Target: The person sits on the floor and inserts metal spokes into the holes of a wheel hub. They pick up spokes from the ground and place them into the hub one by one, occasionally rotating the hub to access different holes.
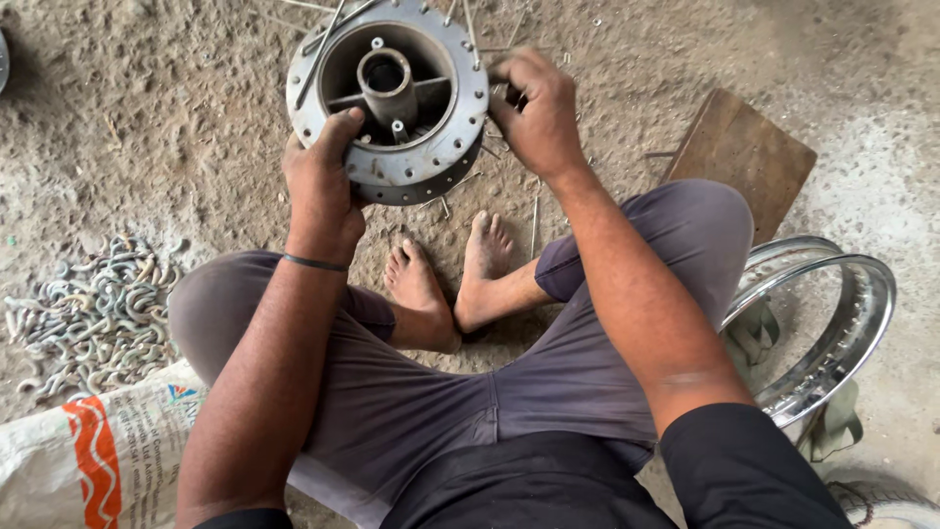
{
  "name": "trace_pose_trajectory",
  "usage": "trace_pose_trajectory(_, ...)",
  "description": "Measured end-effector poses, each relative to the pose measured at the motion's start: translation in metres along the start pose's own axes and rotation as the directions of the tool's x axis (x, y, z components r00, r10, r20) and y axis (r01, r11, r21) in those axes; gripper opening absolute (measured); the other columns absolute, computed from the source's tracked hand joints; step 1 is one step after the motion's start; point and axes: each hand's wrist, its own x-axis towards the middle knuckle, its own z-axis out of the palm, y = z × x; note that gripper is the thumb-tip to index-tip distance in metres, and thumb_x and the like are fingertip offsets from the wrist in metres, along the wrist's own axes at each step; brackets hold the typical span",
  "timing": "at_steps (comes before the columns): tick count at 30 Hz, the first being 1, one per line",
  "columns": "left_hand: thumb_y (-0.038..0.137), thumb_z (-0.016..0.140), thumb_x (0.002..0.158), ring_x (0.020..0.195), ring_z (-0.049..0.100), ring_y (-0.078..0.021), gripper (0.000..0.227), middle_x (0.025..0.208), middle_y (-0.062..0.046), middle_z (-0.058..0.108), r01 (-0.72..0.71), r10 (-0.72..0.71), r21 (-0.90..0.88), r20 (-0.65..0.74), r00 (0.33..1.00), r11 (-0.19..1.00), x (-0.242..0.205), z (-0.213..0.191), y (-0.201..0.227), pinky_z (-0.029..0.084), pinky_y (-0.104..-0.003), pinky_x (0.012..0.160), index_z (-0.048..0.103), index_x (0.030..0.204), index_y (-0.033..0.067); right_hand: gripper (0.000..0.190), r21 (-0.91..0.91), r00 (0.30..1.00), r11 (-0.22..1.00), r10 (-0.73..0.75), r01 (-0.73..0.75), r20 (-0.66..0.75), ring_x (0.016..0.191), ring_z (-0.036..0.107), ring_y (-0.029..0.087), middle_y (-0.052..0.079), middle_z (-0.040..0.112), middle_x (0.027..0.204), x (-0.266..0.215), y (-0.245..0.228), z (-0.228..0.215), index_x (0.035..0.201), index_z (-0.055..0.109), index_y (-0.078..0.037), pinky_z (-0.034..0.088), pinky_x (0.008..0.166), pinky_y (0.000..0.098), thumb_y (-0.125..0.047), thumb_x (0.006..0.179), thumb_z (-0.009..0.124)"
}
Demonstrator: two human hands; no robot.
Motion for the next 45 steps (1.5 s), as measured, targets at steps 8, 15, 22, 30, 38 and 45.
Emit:
trace_pose_trajectory(8, 0.006, 0.078, 0.084, 0.086, 0.075, -0.0199, 0.042, 0.103, -0.012, 0.073, -0.06, 0.063, 0.051, -0.057, 0.996, 0.997, 0.009, -0.002, -0.009, 0.064, -0.034, 0.079, 0.059, 0.12, -0.0025, 0.021, -0.342, 0.999, 0.939, 0.031, -0.043, -0.042, 0.083, 0.069, 0.017, 0.008, 0.065, 0.096, -0.014, -0.009, -0.006, 0.097, 0.057, -0.005, 0.058, 0.064, 0.029, -0.008, 0.096, 0.078)
trace_pose_trajectory(15, 0.011, 0.078, 0.082, 0.086, 0.074, -0.0211, 0.045, 0.105, -0.013, 0.072, 0.022, -0.021, 0.031, -0.047, 0.999, 0.999, 0.002, 0.0, -0.011, 0.063, -0.035, 0.077, 0.06, 0.121, -0.0033, 0.033, 0.474, 0.938, 0.812, 0.325, -0.34, 0.118, 0.089, 0.069, 0.011, 0.004, 0.068, 0.102, -0.009, -0.039, -0.014, 0.127, 0.048, -0.012, 0.058, 0.07, 0.0284, 0.001, 0.103, 0.066)
trace_pose_trajectory(22, 0.01, 0.08, 0.08, 0.091, 0.075, -0.0196, 0.05, 0.108, -0.012, 0.073, -0.077, 0.08, 0.101, -0.024, 0.997, 0.992, 0.002, 0.002, -0.01, 0.063, -0.032, 0.082, 0.059, 0.123, -0.0027, 0.008, -0.011, 0.986, 0.987, 0.162, -0.163, -0.046, 0.074, 0.054, 0.01, 0.002, 0.064, 0.093, -0.002, -0.047, -0.011, 0.1, 0.07, -0.013, 0.049, 0.061, 0.0258, -0.01, 0.102, 0.076)
trace_pose_trajectory(30, 0.009, 0.084, 0.077, 0.089, 0.073, -0.0189, 0.053, 0.108, -0.013, 0.073, -0.081, 0.103, 0.201, -0.098, 0.99, 0.976, 0.01, -0.004, -0.023, 0.061, -0.031, 0.08, 0.06, 0.123, -0.0045, 0.018, 0.211, 0.917, 0.96, 0.246, -0.186, -0.313, 0.063, 0.057, 0.015, 0.01, 0.069, 0.083, 0.016, -0.034, -0.056, 0.1, 0.066, -0.006, 0.052, 0.049, 0.029, -0.016, 0.111, 0.057)
trace_pose_trajectory(38, 0.008, 0.08, 0.081, 0.095, 0.076, -0.0236, 0.053, 0.11, -0.016, 0.071, -0.089, 0.093, 0.049, -0.083, 0.992, 0.995, 0.017, -0.016, -0.015, 0.066, -0.035, 0.088, 0.053, 0.125, -0.0046, 0.032, -0.002, 0.456, 0.568, 0.663, -0.823, 0.593, 0.066, 0.069, 0.016, 0.011, 0.072, 0.093, -0.009, -0.052, -0.061, 0.13, 0.056, -0.011, 0.06, 0.058, 0.0309, -0.019, 0.1, 0.061)
trace_pose_trajectory(45, 0.009, 0.079, 0.082, 0.095, 0.074, -0.0257, 0.054, 0.114, -0.02, 0.069, -0.069, 0.07, 0.024, -0.055, 0.996, 0.997, 0.012, -0.009, -0.012, 0.064, -0.038, 0.086, 0.055, 0.127, -0.0086, 0.027, 0.114, 0.846, 0.839, 0.528, -0.533, 0.07, 0.088, 0.068, 0.016, 0.015, 0.068, 0.102, 0.005, -0.043, -0.056, 0.105, 0.062, -0.002, 0.061, 0.073, 0.0298, -0.028, 0.104, 0.07)
